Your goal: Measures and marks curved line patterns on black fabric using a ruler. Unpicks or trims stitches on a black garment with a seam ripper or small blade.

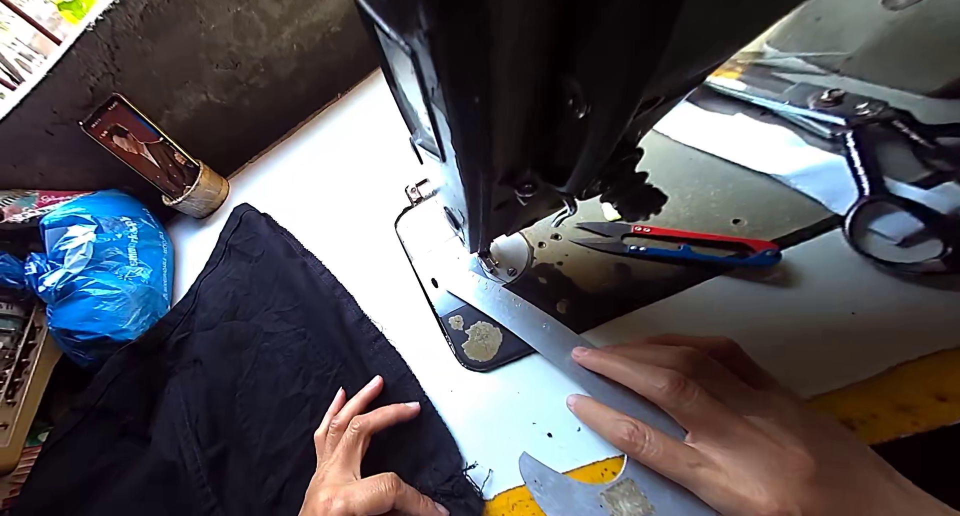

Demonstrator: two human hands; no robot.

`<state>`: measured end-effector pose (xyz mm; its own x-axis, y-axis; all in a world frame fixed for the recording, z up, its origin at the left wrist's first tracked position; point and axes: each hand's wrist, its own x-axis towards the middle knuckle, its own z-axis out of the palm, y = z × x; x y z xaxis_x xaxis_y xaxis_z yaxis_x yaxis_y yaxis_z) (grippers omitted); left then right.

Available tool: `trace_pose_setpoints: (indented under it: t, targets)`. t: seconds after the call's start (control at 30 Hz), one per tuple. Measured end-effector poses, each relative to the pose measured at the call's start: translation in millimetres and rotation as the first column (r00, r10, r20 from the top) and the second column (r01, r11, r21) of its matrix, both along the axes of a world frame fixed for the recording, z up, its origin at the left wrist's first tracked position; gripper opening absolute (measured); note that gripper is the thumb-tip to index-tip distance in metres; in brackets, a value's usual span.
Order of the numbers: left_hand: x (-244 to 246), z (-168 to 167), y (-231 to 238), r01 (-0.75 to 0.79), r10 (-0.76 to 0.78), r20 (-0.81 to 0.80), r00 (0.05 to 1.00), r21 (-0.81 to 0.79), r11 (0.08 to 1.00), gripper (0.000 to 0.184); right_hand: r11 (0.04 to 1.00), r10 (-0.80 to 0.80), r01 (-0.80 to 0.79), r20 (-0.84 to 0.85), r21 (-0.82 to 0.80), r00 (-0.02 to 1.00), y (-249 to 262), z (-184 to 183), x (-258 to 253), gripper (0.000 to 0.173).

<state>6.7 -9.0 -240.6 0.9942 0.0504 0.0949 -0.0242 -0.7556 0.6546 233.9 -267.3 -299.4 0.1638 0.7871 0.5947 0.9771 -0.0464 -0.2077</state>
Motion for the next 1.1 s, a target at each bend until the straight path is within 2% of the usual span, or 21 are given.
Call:
trace_pose_setpoints:
  t: [0.07, 0.17, 0.27, 0.37, 0.5, 0.57, 0.7, 0.77, 0.83, 0.93, 1.0, 1.1]
  targets:
    - [0.3, 0.7, -0.5, -0.014, 0.014, -0.003, 1.000, 0.000, 1.000, 0.010, 1.000, -0.001, 0.001, -0.004, -0.006, 1.000, -0.8, 0.5, -0.4, 0.027]
    - [3.3, 0.4, -5.4, -0.099, 0.099, 0.000, 0.995, 0.012, 0.995, 0.018, 1.000, -0.007, 0.007, -0.001, -0.002, 1.000, -0.6, 0.7, -0.5, 0.027]
    - [14.1, -9.1, -15.1, -0.247, 0.237, 0.102, 0.966, 0.093, 0.965, 0.015, 1.000, -0.005, 0.005, -0.004, -0.011, 1.000, -1.2, 1.1, -0.1, 0.027]
    - [32.4, -23.7, -7.6, -0.350, 0.297, 0.239, 0.925, 0.225, 0.909, 0.019, 1.000, -0.003, 0.003, -0.002, -0.013, 1.000, -1.0, 1.6, 0.5, 0.027]
    - [67.9, -26.3, 10.0, -0.477, 0.412, 0.275, 0.869, 0.244, 0.844, 0.014, 1.000, 0.000, 0.001, 0.005, -0.010, 1.000, -0.7, 0.4, 1.2, 0.030]
    - [80.2, -26.0, 11.4, -0.524, 0.459, 0.294, 0.838, 0.203, 0.827, 0.014, 1.000, -0.003, 0.004, 0.014, -0.012, 1.000, -1.6, -0.1, 1.9, 0.029]
    - [68.0, -16.3, 8.6, -0.550, 0.522, 0.411, 0.747, -0.060, 0.833, 0.017, 0.999, 0.019, -0.019, -0.008, -0.028, 1.000, -6.9, 5.0, 1.8, 0.022]
    - [48.1, -9.1, 8.4, -0.495, 0.440, 0.479, 0.760, -0.012, 0.869, 0.017, 0.999, 0.028, -0.029, -0.025, -0.031, 0.999, -8.8, 6.6, 1.7, 0.021]
    - [32.2, -4.9, 3.5, -0.408, 0.283, 0.512, 0.811, 0.149, 0.901, 0.015, 0.999, 0.039, -0.040, -0.048, -0.010, 0.998, -9.7, 6.5, 1.4, 0.021]
    - [25.6, -18.4, -5.6, -0.253, 0.095, 0.441, 0.892, 0.315, 0.915, 0.021, 0.998, 0.062, -0.061, -0.064, 0.016, 0.996, -9.4, 6.3, 2.4, 0.021]
    - [28.4, -28.6, -6.9, -0.196, 0.047, 0.356, 0.933, 0.394, 0.898, 0.031, 0.997, 0.081, -0.080, -0.084, 0.017, 0.993, -8.3, 7.6, 1.8, 0.020]
    - [35.1, -30.9, -12.5, -0.218, 0.050, 0.311, 0.949, 0.536, 0.816, 0.038, 0.989, 0.150, -0.146, -0.204, 0.035, 0.968, -6.0, 15.1, -10.9, 0.016]
